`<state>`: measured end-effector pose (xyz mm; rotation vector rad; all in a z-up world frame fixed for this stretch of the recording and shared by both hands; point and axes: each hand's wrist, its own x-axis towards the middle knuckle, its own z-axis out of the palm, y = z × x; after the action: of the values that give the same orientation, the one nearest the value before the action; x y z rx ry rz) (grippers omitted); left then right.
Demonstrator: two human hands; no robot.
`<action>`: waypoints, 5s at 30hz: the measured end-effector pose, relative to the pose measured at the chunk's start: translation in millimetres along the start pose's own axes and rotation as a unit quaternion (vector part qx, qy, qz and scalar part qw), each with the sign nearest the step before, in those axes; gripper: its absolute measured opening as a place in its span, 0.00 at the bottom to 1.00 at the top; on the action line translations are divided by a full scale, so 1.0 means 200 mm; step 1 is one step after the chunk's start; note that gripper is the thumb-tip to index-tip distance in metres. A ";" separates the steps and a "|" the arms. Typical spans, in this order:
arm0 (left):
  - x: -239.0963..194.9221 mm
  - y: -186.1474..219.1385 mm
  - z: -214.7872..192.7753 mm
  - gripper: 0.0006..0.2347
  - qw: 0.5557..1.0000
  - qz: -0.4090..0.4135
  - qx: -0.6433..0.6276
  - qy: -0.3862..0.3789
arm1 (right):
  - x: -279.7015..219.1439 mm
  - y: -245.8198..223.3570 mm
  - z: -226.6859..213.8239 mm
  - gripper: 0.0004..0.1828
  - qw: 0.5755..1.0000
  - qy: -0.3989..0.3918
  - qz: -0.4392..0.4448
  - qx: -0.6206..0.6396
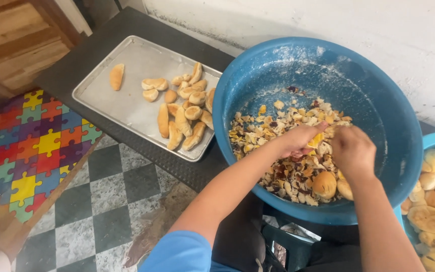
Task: The person repeatedly picks up small bread rolls from a blue basin and crushes them by hand into a second blue basin containing already crumbled bread. The person continues this process throughout the clip, adding more crumbs to the mixture.
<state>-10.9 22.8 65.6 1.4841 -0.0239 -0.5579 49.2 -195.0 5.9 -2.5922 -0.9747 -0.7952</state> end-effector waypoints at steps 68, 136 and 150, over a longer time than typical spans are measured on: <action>0.41 -0.40 0.01 0.16 0.973 0.104 -0.186 0.090 | -0.12 -0.22 0.17 0.05 0.999 -0.006 -0.009 -0.031; 0.13 -0.35 0.14 0.22 0.921 0.137 0.366 -0.007 | -0.08 -0.09 -0.35 0.06 0.985 -0.100 0.119 0.071; 0.19 -0.31 0.07 0.24 0.974 0.061 -0.198 0.092 | 0.01 -0.41 -0.25 0.36 0.965 -0.196 0.173 -0.005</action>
<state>-4.3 -3.5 -2.8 1.1301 0.1329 -0.3017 -26.0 -154.2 52.0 -2.8724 -0.5720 -0.2015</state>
